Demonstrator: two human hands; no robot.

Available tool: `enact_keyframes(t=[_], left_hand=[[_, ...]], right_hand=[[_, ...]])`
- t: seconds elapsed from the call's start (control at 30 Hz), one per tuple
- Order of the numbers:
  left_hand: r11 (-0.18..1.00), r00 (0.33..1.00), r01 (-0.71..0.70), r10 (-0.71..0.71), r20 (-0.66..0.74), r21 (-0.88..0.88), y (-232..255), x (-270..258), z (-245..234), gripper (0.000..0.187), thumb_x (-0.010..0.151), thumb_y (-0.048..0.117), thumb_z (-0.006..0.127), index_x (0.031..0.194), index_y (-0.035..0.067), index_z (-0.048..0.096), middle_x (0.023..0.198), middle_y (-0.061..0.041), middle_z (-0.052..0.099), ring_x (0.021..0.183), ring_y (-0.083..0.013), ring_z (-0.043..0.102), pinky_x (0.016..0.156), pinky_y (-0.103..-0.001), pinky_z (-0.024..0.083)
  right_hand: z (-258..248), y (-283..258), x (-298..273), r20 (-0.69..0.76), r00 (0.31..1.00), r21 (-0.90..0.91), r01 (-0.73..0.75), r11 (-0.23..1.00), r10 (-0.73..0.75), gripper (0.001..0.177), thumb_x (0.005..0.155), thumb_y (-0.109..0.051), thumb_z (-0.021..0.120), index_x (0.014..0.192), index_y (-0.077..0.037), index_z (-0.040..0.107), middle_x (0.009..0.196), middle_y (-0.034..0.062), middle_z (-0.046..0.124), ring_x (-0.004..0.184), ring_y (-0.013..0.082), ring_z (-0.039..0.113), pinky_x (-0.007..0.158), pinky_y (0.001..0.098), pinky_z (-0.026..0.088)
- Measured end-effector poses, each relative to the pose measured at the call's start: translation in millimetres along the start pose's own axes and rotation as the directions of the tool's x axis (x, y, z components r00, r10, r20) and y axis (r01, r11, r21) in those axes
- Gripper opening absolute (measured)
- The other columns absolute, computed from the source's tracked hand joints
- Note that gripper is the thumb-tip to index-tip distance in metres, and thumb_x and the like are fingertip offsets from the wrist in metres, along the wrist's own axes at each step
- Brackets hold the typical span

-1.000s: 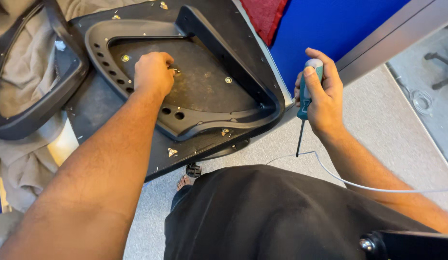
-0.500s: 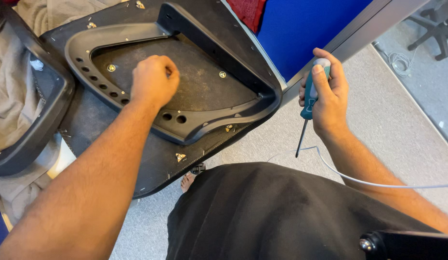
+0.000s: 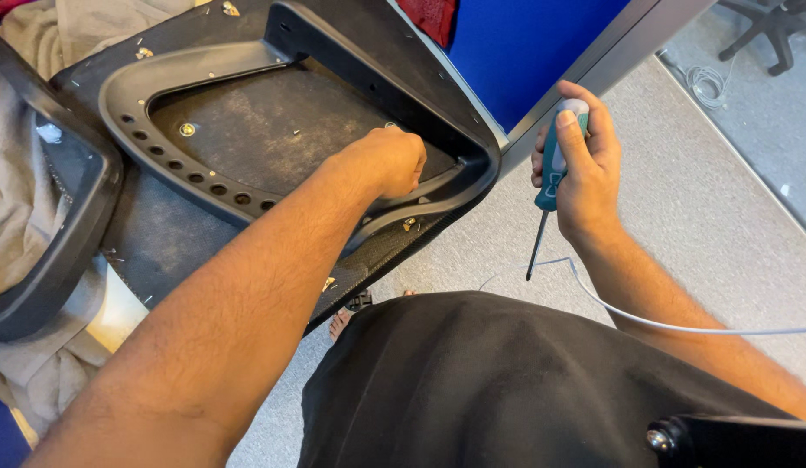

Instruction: The person uses a screwdriver to fasten screws into a black plastic furniture component, securing a frame piece to the base. They repeatedly position the frame, insert screws, and tighten them while holding the part steady.

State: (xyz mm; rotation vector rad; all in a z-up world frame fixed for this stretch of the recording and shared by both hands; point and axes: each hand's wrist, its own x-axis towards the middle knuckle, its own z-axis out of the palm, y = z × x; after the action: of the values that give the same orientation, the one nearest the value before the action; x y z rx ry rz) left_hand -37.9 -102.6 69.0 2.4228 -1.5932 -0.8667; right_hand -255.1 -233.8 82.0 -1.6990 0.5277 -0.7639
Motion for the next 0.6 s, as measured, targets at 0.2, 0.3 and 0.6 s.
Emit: enact_keyframes(t=[0.2, 0.3, 0.6], left_hand=[[0.992, 0.988, 0.038, -0.056, 0.141, 0.124, 12.9, 6.1, -11.9, 0.022, 0.087, 0.002, 0.069, 0.104, 0.011, 0.078, 0.111, -0.014, 0.075, 0.098, -0.0301, 0.075, 0.083, -0.046, 0.061], [0.981, 0.980, 0.060, -0.094, 0.177, 0.185, 18.9, 5.4, -17.2, 0.023, 0.086, 0.000, 0.069, 0.106, 0.006, 0.077, 0.108, -0.017, 0.076, 0.093, -0.0294, 0.076, 0.081, -0.046, 0.062], [0.985, 0.964, 0.158, -0.170, 0.206, 0.075, 9.7, 10.4, -12.8, 0.026, 0.089, 0.019, 0.075, 0.114, 0.011, 0.077, 0.104, -0.008, 0.081, 0.095, -0.0244, 0.076, 0.087, -0.046, 0.060]], right_hand=[[-5.5, 2.8, 0.5, -0.004, 1.000, 0.005, 0.007, 1.000, -0.007, 0.043, 0.114, -0.033, 0.051, 0.151, -0.011, 0.046, 0.093, 0.0042, 0.057, 0.076, 0.0107, 0.058, 0.064, 0.0254, 0.051], [-5.7, 2.6, 3.9, -0.007, 1.000, -0.006, -0.001, 1.000, 0.001, 0.043, 0.113, -0.034, 0.051, 0.150, -0.011, 0.046, 0.093, 0.0039, 0.057, 0.076, 0.0105, 0.058, 0.062, 0.0252, 0.050], [3.3, -3.9, 12.6, 0.018, 1.000, -0.027, -0.003, 1.000, 0.004, 0.045, 0.113, -0.035, 0.050, 0.150, -0.011, 0.047, 0.093, 0.0041, 0.057, 0.076, 0.0104, 0.060, 0.062, 0.0253, 0.051]])
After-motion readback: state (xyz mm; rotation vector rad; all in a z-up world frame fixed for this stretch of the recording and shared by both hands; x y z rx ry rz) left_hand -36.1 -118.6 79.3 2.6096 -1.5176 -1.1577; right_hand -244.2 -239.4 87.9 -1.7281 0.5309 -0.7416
